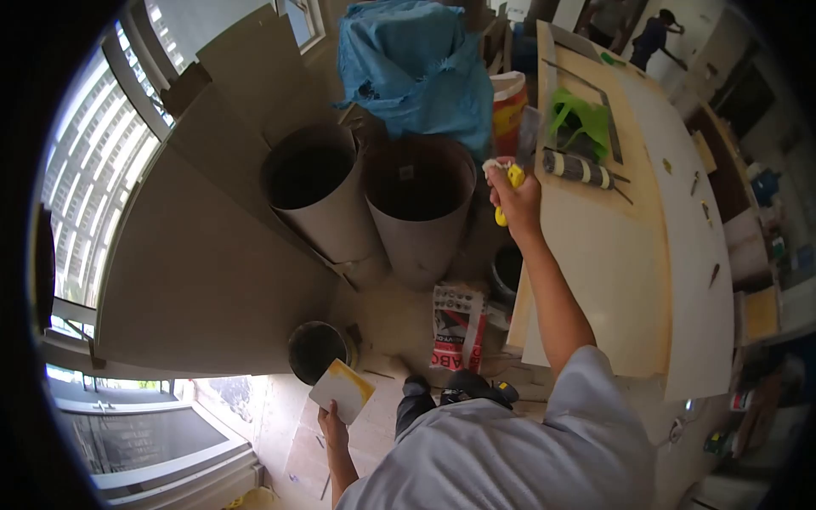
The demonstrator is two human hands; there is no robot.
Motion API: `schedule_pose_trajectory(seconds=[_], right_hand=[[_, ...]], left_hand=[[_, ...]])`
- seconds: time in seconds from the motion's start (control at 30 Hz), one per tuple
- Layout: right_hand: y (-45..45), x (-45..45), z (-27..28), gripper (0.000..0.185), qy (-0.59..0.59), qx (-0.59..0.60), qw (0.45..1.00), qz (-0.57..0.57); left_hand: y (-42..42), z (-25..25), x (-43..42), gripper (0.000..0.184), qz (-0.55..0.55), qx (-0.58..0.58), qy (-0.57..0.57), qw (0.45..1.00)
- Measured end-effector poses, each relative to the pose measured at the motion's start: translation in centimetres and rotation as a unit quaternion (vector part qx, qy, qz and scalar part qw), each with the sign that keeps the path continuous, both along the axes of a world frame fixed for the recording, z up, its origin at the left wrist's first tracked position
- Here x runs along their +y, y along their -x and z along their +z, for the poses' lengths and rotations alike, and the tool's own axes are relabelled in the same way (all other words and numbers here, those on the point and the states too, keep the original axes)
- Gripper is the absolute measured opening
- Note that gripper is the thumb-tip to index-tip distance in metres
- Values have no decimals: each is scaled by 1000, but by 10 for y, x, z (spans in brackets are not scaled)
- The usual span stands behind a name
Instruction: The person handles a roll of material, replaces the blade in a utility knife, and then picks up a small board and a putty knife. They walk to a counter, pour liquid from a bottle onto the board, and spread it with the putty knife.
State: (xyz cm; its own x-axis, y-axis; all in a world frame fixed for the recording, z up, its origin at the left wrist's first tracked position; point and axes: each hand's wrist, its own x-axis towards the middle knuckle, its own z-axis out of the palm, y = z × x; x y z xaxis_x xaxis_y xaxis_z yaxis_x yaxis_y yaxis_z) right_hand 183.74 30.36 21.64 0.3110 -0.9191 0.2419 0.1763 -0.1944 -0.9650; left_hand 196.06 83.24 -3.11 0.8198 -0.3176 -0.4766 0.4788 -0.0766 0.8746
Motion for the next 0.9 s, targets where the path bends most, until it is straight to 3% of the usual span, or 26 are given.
schedule_pose_trajectory(seconds=[0.1, 0.23, 0.37, 0.53, 0.63, 0.73, 0.8, 0.9], right_hand=[[-70, -40, 34, 17, 81, -50, 995, -15], [-126, -66, 57, 19, 99, 3, 994, -54], [-161, -99, 59, 20, 144, 74, 984, -79], [-211, -157, 47, 19, 291, 124, 935, -160], [-241, -186, 43, 23, 272, 143, 936, -173], [-255, -208, 40, 30, 102, 182, 975, -79], [-257, -248, 11, 34, 182, 193, 954, -142], [-226, -237, -11, 38, 219, 184, 942, -177]], left_hand=[[-35, 15, 4, 37, -22, -25, -24, 999], [-59, 35, 9, 41, -10, -25, -22, 999], [-70, 31, 9, 37, 33, -24, 13, 999], [-90, 35, -4, 36, 6, -64, -38, 997], [-103, 41, -18, 37, 10, -65, -27, 997], [-121, 50, -48, 37, 26, -58, 2, 998], [-135, 52, -66, 38, 21, -54, 16, 998], [-159, 46, -78, 39, -32, -74, -23, 996]])
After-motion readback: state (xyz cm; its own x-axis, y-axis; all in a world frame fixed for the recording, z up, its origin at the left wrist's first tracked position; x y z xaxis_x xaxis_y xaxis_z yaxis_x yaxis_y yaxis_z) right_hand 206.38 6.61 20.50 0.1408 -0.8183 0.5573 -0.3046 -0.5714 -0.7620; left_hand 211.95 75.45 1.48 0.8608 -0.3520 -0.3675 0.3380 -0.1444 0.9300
